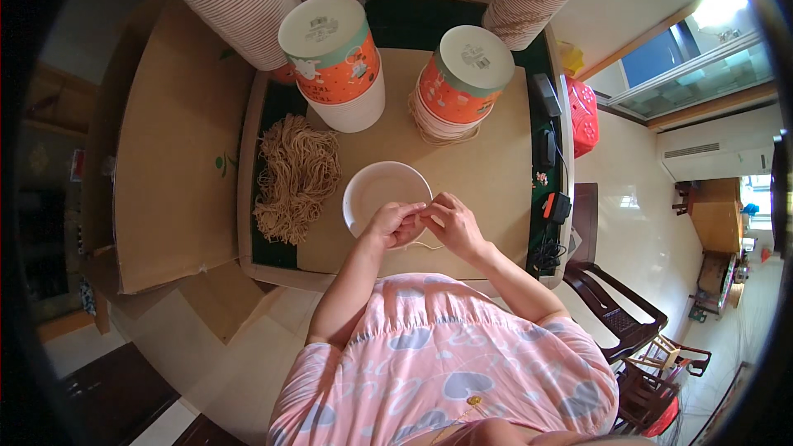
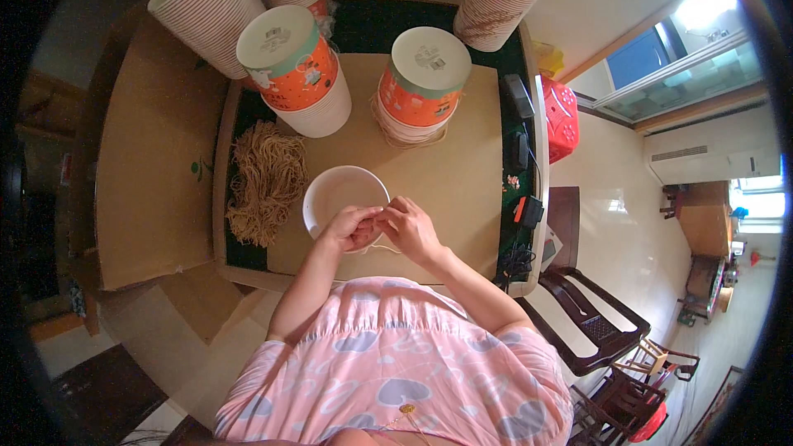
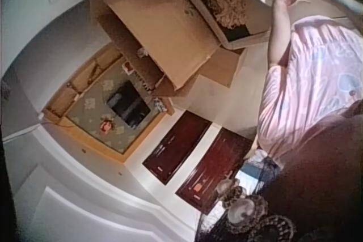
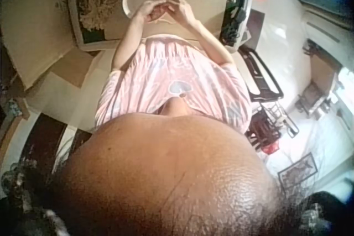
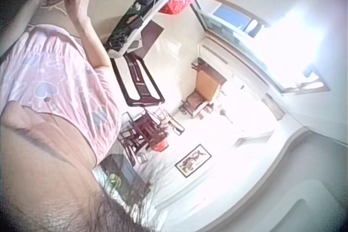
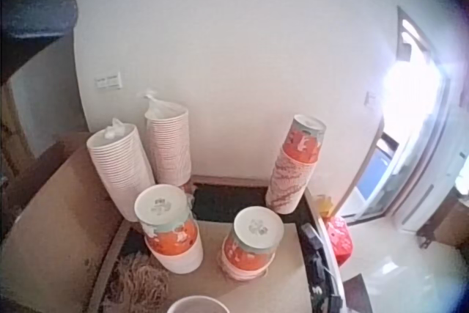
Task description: The recorder is taking individual paper cups from stacks and securing each one with a rubber band.
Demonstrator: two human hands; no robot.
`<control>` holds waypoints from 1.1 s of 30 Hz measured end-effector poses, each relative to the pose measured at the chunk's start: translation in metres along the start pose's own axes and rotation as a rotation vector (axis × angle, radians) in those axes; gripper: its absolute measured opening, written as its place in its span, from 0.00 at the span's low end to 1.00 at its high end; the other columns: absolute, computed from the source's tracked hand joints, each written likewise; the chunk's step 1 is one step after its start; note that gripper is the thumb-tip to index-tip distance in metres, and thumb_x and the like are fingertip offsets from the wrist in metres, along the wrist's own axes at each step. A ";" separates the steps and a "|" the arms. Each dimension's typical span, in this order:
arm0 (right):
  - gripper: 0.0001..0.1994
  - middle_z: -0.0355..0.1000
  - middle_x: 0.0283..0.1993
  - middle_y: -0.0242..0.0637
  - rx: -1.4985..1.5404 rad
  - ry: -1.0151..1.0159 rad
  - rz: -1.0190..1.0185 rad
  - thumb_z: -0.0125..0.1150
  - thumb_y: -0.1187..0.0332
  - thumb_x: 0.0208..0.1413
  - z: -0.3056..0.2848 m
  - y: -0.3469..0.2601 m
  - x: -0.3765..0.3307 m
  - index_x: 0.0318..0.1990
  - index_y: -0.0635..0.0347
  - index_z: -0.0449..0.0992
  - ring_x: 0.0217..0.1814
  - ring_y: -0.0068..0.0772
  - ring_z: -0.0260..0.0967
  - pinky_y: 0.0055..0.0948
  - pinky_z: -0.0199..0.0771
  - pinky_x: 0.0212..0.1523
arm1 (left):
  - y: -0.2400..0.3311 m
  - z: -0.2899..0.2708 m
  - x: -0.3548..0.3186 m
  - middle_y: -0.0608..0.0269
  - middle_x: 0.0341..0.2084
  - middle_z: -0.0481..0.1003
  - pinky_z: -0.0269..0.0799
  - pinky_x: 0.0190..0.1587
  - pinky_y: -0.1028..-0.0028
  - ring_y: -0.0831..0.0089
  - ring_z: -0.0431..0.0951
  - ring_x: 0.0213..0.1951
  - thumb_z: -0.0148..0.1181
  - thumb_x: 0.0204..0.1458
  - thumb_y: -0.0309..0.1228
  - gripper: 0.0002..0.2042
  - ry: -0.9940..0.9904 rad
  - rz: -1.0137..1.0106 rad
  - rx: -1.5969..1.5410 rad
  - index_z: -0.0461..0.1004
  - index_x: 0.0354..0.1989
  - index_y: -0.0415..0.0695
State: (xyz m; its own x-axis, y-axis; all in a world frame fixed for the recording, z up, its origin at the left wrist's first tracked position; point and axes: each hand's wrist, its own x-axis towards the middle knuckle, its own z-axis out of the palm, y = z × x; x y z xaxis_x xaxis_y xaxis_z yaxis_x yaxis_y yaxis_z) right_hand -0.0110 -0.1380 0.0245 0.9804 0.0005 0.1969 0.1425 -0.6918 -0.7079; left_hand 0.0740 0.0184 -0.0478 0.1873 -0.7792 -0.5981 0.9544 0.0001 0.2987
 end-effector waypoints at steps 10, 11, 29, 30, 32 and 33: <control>0.04 0.69 0.30 0.36 0.266 0.074 0.393 0.60 0.75 0.51 0.014 0.017 -0.009 0.35 0.62 0.75 0.28 0.27 0.68 0.24 0.69 0.31 | -0.010 0.049 -0.018 0.68 0.22 0.73 0.67 0.28 0.81 0.80 0.72 0.24 0.60 0.48 0.24 0.02 0.431 0.780 0.831 0.75 0.28 0.39; 0.04 0.70 0.29 0.35 0.388 0.117 0.437 0.59 0.74 0.52 0.018 0.019 -0.010 0.35 0.63 0.74 0.28 0.24 0.67 0.23 0.69 0.30 | -0.009 0.054 -0.022 0.66 0.22 0.73 0.67 0.27 0.80 0.80 0.72 0.23 0.61 0.47 0.23 0.01 0.478 0.903 1.065 0.75 0.28 0.40; 0.07 0.71 0.33 0.28 0.810 -0.091 0.505 0.57 0.70 0.56 0.014 0.037 -0.017 0.39 0.64 0.76 0.32 0.17 0.65 0.18 0.67 0.35 | -0.018 0.049 -0.027 0.61 0.26 0.73 0.71 0.27 0.72 0.68 0.75 0.25 0.60 0.46 0.23 0.03 0.462 1.033 1.364 0.73 0.29 0.40; 0.07 0.72 0.34 0.28 0.798 -0.107 0.490 0.57 0.71 0.56 0.014 0.039 -0.017 0.39 0.64 0.76 0.33 0.17 0.65 0.18 0.68 0.36 | -0.017 0.050 -0.027 0.60 0.26 0.74 0.72 0.27 0.72 0.68 0.76 0.25 0.60 0.46 0.23 0.03 0.465 0.975 1.322 0.73 0.29 0.41; 0.07 0.72 0.33 0.28 0.770 -0.092 0.515 0.58 0.70 0.56 0.015 0.039 -0.017 0.39 0.64 0.75 0.33 0.18 0.65 0.18 0.68 0.36 | -0.017 0.050 -0.026 0.60 0.26 0.75 0.73 0.28 0.72 0.68 0.77 0.25 0.59 0.46 0.23 0.03 0.468 0.918 1.279 0.73 0.30 0.41; 0.07 0.72 0.33 0.28 0.744 -0.078 0.543 0.58 0.70 0.56 0.016 0.038 -0.017 0.38 0.65 0.75 0.33 0.18 0.65 0.18 0.68 0.36 | -0.017 0.048 -0.025 0.60 0.26 0.75 0.73 0.28 0.73 0.70 0.77 0.25 0.59 0.46 0.23 0.03 0.458 0.906 1.203 0.73 0.30 0.41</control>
State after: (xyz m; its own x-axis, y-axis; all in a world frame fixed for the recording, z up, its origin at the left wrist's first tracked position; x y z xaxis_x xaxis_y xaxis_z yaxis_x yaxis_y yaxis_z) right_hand -0.0201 -0.1525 -0.0162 0.9409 -0.1205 -0.3164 -0.3151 0.0304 -0.9486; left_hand 0.0417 0.0077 -0.0022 0.8363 -0.5483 0.0016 -0.2052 -0.3102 0.9283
